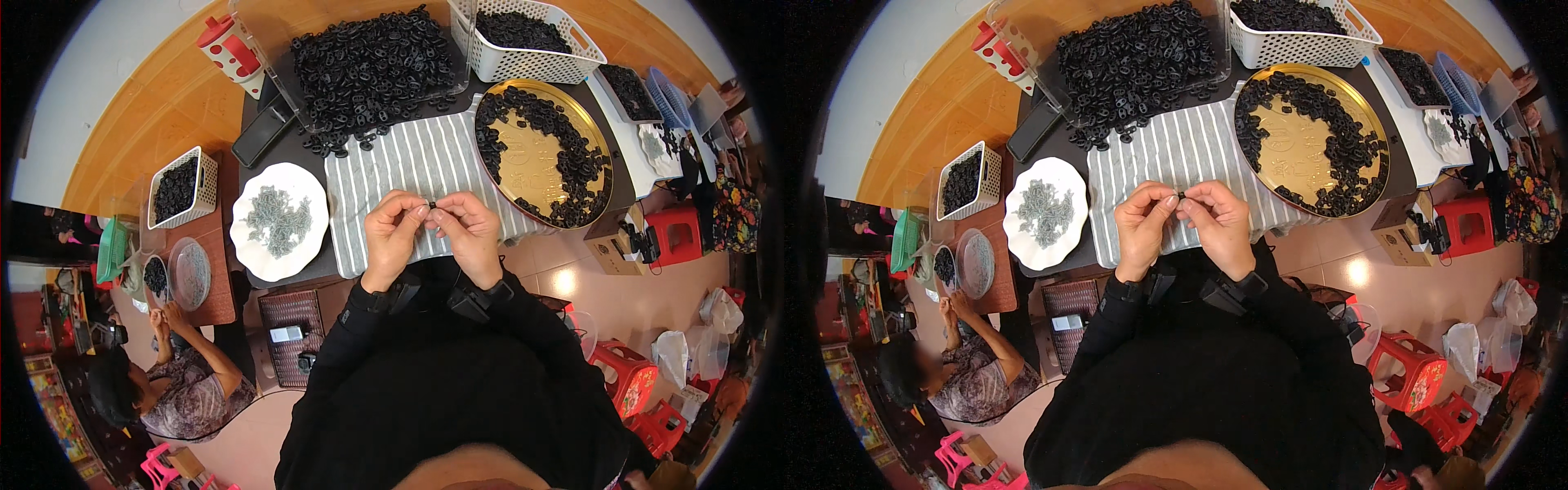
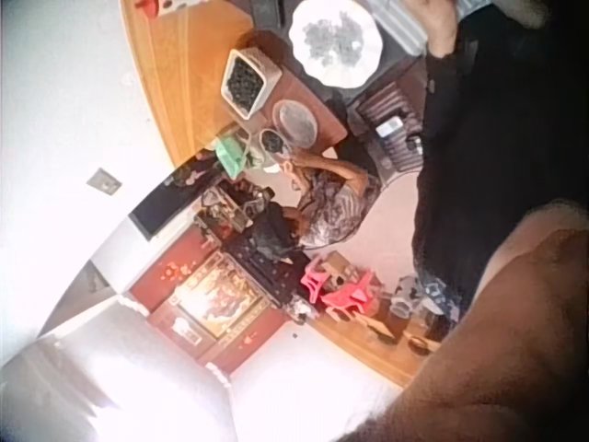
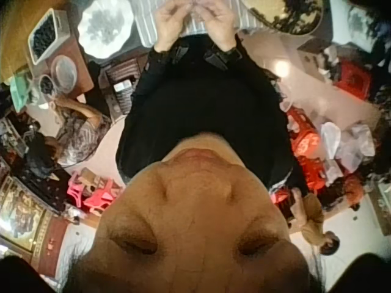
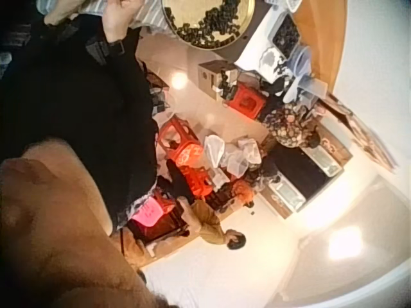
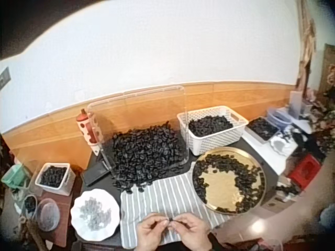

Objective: The person repeatedly picks small black plastic components from a tray and inserts metal pins into them by hand. They place the assembled units onto a striped cloth on the table.

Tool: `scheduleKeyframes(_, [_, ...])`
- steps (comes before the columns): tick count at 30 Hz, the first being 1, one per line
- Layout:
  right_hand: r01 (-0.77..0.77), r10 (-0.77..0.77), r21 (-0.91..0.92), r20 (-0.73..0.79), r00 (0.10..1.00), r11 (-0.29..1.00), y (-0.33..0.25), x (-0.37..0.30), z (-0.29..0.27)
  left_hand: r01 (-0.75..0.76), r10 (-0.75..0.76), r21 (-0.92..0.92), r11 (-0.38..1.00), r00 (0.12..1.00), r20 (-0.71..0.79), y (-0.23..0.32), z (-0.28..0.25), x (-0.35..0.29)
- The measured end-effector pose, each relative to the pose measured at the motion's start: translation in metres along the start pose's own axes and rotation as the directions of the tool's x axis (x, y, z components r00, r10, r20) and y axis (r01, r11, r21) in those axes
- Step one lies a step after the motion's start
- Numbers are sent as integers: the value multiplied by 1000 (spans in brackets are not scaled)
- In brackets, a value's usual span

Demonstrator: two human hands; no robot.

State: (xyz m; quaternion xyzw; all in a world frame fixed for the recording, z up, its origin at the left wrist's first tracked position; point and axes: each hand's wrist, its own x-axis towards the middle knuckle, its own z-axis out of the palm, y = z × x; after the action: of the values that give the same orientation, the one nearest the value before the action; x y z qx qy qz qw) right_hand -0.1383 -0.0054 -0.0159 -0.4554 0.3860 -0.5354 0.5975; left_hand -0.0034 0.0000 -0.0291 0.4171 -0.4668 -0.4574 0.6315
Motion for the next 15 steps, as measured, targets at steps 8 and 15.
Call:
scheduleKeyframes(8, [597,-430,-550,414,802,584,-35,22,-21,-30,8,301,953,997,74,11,6,-3])
scheduleKeyframes(15, [671,-430,-603,516,741,431,-32,21,-27,123,-144,193,974,984,101,10,6,-2])
